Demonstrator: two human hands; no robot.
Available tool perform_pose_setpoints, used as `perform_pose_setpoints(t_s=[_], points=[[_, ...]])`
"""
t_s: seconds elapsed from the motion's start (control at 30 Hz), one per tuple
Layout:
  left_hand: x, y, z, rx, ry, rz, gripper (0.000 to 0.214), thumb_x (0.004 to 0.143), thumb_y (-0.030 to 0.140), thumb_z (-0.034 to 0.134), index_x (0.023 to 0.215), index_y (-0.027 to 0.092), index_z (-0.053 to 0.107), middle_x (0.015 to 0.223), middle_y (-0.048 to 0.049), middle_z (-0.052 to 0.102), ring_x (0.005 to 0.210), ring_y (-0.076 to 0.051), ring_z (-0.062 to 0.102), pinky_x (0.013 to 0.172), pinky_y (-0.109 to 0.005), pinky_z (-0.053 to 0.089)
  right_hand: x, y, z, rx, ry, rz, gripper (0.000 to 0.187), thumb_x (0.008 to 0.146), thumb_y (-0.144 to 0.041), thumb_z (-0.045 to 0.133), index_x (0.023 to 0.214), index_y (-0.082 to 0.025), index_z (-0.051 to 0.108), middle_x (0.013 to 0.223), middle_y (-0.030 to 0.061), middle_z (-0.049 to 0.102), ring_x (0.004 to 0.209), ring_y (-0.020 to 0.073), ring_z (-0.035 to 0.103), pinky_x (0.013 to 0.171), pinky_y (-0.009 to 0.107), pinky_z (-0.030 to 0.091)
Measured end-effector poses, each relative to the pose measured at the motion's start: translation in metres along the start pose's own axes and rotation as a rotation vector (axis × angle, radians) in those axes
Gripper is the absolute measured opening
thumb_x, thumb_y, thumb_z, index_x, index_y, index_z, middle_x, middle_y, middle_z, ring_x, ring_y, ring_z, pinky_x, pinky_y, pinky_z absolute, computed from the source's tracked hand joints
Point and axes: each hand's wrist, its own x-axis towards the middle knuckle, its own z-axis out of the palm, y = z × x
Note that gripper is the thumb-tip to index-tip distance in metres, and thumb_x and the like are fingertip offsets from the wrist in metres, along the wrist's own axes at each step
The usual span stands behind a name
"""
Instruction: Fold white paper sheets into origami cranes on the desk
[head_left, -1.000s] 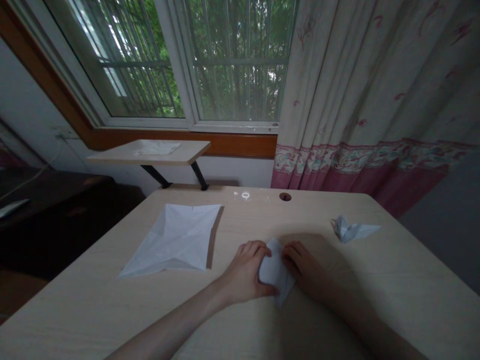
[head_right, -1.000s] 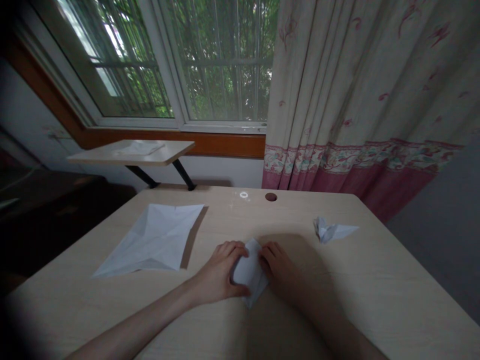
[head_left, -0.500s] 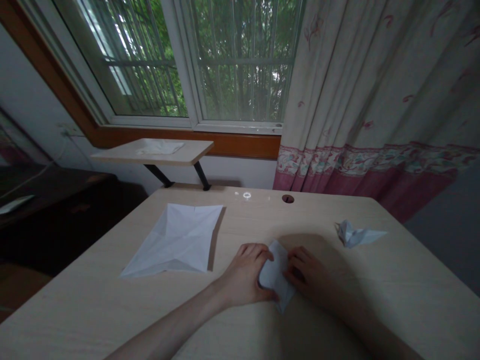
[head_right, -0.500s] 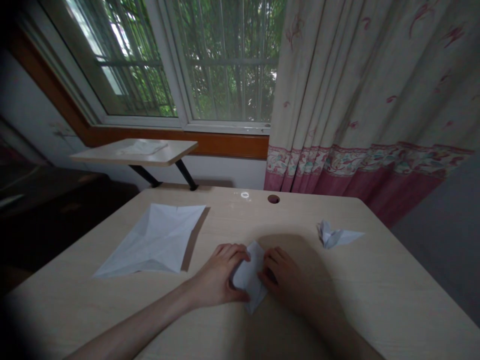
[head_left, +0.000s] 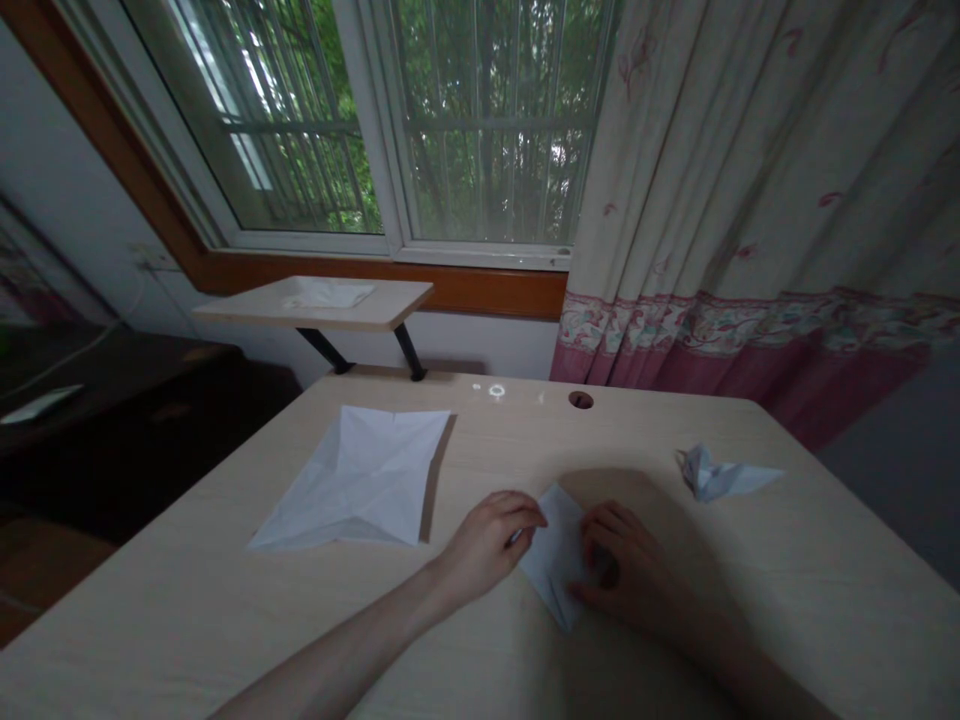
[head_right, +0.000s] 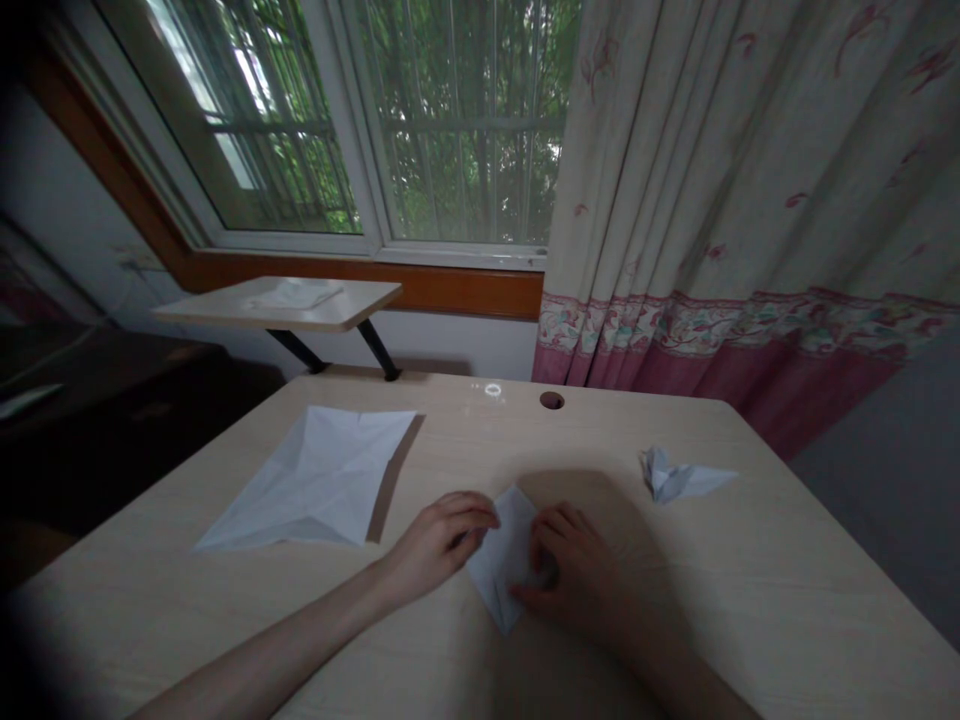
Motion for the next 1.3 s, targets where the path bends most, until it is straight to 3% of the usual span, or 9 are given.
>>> perform_pose_setpoints(t_s=[0.33,0.47,0.53,0.63,0.73,1.1,1.3], points=[[-0.002,0.003,0.001,0.049,-0.002,-0.010,0.019,0.098,0.021,0.054,0.113,0.022,0.066,0.112,-0.0067,0.068,0.107,-0.022,0.062,0.097,-0.037,0.051,-0.001,-0.003,0.002,0.043,-0.072,0.037,0.046,0.052,-0.030,0.087,0.080,-0.022,0.050,0.099,0.0041,0.057,0.099,0.0284,0.050,0.087,0.042,0.042],[-0.001,0.007,-0.001,0.185,0.047,-0.103,0.029,0.092,0.027,0.067,0.119,0.021,0.060,0.120,-0.0075,0.065,0.113,-0.026,0.058,0.100,-0.044,0.047,-0.001,0.000,0.001,0.071,-0.097,0.011,0.044,0.057,-0.035,0.088,0.083,-0.023,0.054,0.105,0.0049,0.058,0.103,0.0299,0.050,0.091,0.046,0.042],[0.000,0.009,-0.003,0.250,0.085,-0.157,0.035,0.086,0.033,0.075,0.115,0.020,0.060,0.120,-0.0080,0.065,0.114,-0.029,0.057,0.100,-0.048,0.044,-0.001,0.003,0.000,0.101,-0.099,-0.015,0.035,0.067,-0.036,0.083,0.086,-0.023,0.057,0.106,0.0049,0.059,0.105,0.0293,0.051,0.091,0.045,0.042],[0.001,0.012,-0.004,0.286,0.103,-0.204,0.040,0.077,0.040,0.082,0.102,0.020,0.060,0.121,-0.0092,0.062,0.117,-0.032,0.054,0.100,-0.051,0.041,0.000,0.008,0.000,0.154,-0.068,-0.045,0.013,0.085,-0.031,0.069,0.091,-0.024,0.059,0.105,0.0047,0.061,0.104,0.0266,0.054,0.093,0.045,0.043],[0.001,0.014,-0.003,0.278,0.077,-0.205,0.044,0.070,0.041,0.087,0.097,0.020,0.058,0.125,-0.0099,0.059,0.121,-0.034,0.050,0.101,-0.052,0.037,0.001,0.010,0.001,0.185,-0.019,-0.041,0.004,0.090,-0.026,0.062,0.093,-0.024,0.059,0.105,0.0052,0.062,0.105,0.0259,0.055,0.094,0.045,0.044],[0.000,0.010,-0.003,0.183,0.103,-0.176,0.044,0.072,0.031,0.086,0.095,0.022,0.049,0.123,-0.0084,0.058,0.121,-0.032,0.049,0.101,-0.051,0.035,-0.001,0.025,0.015,0.192,0.239,0.087,0.024,0.093,-0.027,0.055,0.116,-0.025,0.056,0.118,0.0099,0.060,0.113,0.0277,0.055,0.100,0.051,0.046],[-0.003,0.006,-0.001,0.219,0.132,-0.093,0.043,0.078,0.027,0.081,0.102,0.024,0.046,0.128,-0.0100,0.055,0.127,-0.030,0.047,0.110,-0.058,0.025,0.000,0.029,0.016,0.104,0.250,0.087,0.022,0.095,-0.030,0.053,0.115,-0.026,0.062,0.121,0.0099,0.060,0.116,0.0278,0.056,0.101,0.052,0.046]])
